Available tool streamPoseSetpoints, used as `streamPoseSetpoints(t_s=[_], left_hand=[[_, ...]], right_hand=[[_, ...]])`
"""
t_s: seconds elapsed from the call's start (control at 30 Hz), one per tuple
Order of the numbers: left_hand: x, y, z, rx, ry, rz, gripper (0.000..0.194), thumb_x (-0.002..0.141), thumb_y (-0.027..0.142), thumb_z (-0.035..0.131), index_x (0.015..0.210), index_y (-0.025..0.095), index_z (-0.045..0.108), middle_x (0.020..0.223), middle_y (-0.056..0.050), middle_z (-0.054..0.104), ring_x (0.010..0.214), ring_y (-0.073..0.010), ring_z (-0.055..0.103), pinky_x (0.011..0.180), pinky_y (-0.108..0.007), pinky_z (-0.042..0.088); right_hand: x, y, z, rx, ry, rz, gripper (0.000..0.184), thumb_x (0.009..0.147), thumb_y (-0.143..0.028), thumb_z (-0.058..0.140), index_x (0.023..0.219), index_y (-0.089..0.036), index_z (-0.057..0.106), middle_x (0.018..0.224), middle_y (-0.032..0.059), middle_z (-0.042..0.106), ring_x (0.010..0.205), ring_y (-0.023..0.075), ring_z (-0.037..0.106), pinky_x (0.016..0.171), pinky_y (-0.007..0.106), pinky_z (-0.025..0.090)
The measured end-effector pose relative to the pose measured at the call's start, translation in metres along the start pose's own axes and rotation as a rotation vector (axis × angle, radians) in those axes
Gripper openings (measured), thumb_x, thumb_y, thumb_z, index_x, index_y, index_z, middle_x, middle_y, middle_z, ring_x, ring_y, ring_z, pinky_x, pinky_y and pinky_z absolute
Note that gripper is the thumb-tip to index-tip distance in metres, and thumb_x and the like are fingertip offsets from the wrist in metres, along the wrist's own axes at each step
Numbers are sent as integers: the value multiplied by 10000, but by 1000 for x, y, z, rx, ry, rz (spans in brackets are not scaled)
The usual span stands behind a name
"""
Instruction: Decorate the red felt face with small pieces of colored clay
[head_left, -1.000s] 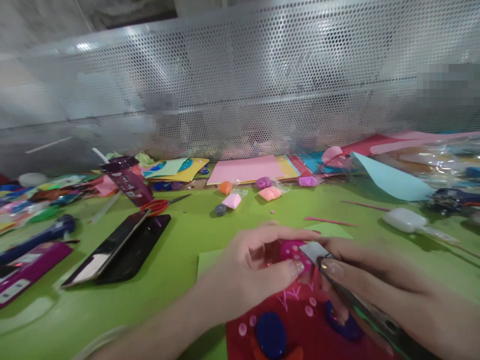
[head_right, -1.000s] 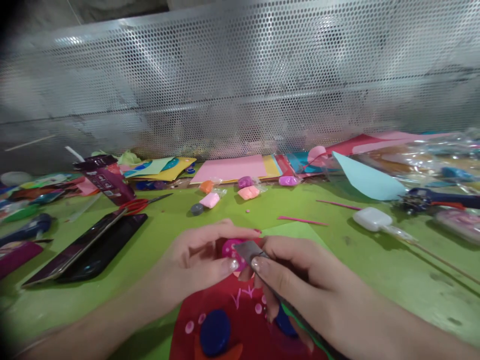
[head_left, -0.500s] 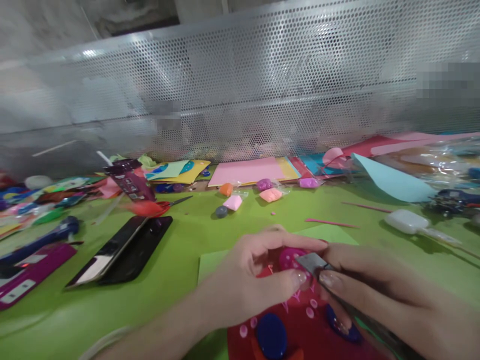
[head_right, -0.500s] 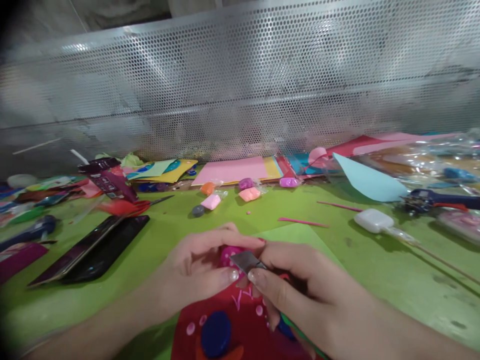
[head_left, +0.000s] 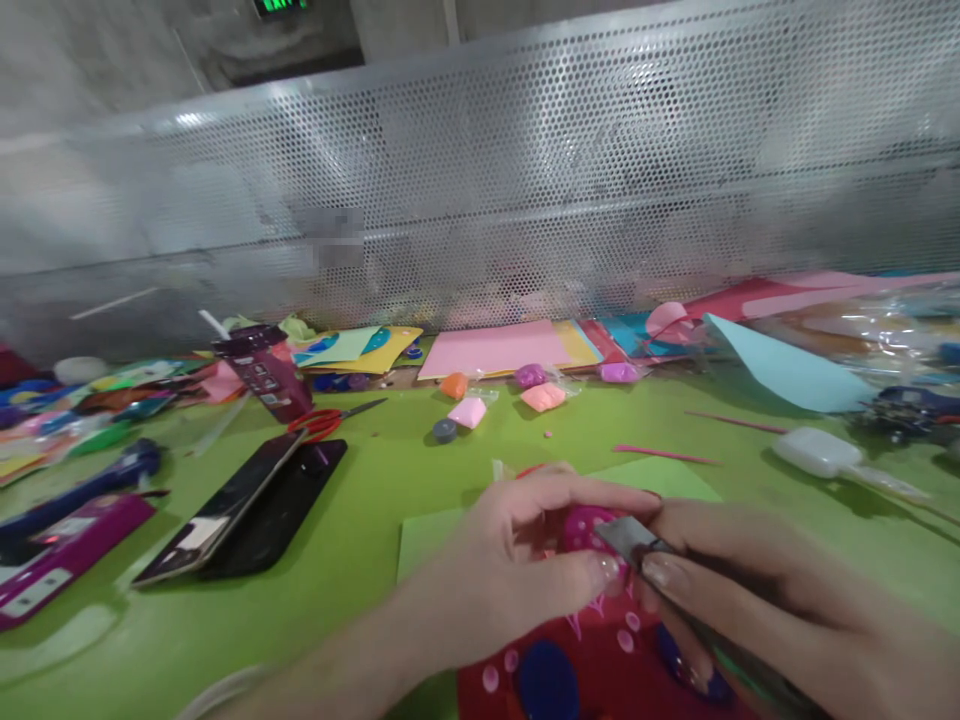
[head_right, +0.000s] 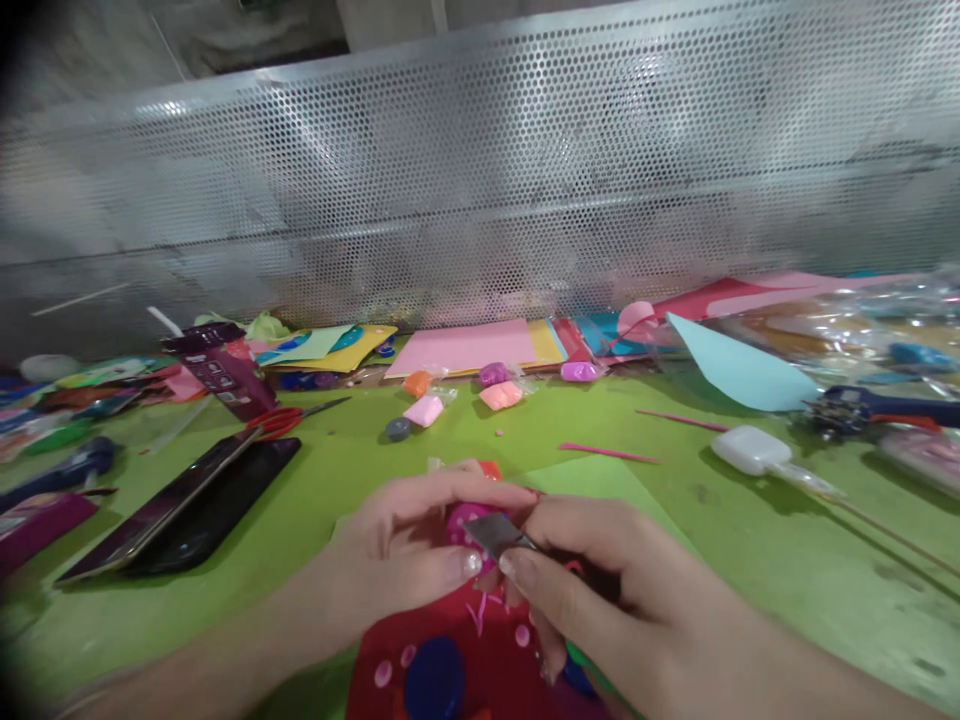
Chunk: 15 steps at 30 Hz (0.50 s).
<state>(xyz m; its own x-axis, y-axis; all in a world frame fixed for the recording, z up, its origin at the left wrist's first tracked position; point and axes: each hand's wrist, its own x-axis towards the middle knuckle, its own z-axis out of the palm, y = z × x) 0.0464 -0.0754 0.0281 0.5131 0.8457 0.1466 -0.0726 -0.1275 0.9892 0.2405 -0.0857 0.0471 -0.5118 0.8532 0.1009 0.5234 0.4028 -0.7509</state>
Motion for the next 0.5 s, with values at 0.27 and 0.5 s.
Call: streamPoseSetpoints(t_s=[0.27,0.5], left_hand=[[2,1,0,-85,37,-43,313,742,188,626,1050,226,668,1015,-56,650,916,-198,593,823,-319,457],[12,0,-32,30,-1,-247,303,687,169,640,985,192,690,871,-35,675,773,-147,590,754,-275,439]], right_hand=[[1,0,-1,75,16,3,344,841,-505,408,609,-330,591,631,-23,669,598,177,633,587,248,556],[9,-7,-12,310,90,98,328,802,-553,425,636,-323,588,486,-18,599,347,151,526,343,245,478]])
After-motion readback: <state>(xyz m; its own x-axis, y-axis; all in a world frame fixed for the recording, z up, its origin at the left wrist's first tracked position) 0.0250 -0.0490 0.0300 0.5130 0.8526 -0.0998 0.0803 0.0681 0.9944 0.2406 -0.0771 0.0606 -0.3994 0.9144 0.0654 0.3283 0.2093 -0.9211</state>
